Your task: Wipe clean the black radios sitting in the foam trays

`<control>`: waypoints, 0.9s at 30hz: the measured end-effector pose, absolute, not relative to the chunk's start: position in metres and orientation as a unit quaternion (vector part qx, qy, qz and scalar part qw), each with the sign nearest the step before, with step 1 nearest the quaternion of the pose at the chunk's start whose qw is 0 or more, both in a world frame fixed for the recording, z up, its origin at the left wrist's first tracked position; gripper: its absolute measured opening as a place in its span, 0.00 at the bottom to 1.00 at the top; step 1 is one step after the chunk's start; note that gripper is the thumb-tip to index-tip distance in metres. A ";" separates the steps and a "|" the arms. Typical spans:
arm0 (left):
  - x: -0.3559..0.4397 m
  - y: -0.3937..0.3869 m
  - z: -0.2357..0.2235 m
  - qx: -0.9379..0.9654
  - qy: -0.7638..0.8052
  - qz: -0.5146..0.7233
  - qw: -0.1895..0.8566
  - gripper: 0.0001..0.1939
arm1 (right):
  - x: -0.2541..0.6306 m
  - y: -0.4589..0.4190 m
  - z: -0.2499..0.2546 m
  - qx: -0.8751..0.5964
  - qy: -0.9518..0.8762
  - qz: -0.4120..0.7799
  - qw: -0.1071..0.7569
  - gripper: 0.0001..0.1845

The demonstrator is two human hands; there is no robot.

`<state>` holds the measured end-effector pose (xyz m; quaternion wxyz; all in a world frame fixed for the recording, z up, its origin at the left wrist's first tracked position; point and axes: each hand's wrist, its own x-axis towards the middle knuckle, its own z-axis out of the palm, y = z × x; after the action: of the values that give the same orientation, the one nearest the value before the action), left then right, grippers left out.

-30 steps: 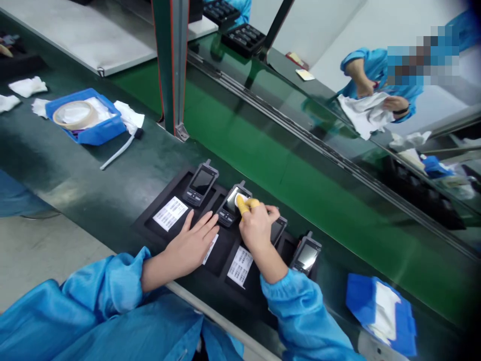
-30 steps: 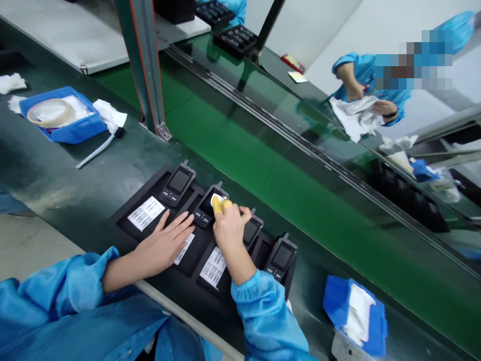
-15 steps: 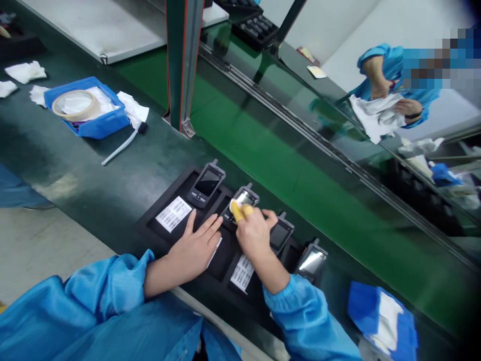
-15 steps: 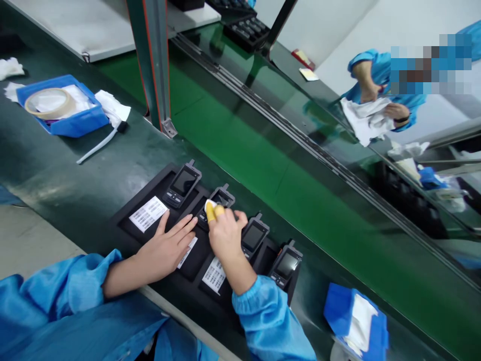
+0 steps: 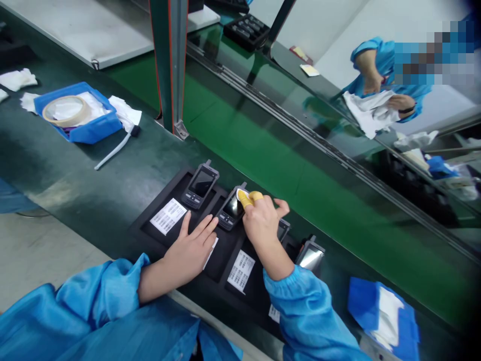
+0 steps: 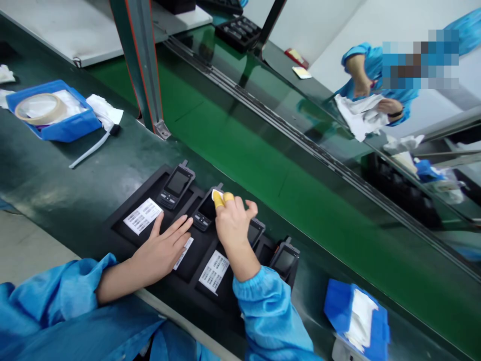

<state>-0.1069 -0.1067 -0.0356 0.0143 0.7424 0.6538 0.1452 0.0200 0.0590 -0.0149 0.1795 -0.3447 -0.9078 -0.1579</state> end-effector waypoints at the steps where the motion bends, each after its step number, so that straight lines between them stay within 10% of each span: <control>1: -0.107 -0.107 -0.036 0.743 0.654 0.144 0.014 0.15 | 0.025 0.059 -0.017 -0.352 -0.904 -0.156 0.186 0.15; 27: -0.106 -0.106 -0.033 0.738 0.653 0.166 0.026 0.15 | 0.046 0.019 -0.042 -0.339 -0.915 -0.069 0.208 0.18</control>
<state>-0.1062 -0.1059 -0.0333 0.0259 0.7381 0.6533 0.1664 0.0461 0.0186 -0.0419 0.2083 -0.3390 -0.9148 -0.0695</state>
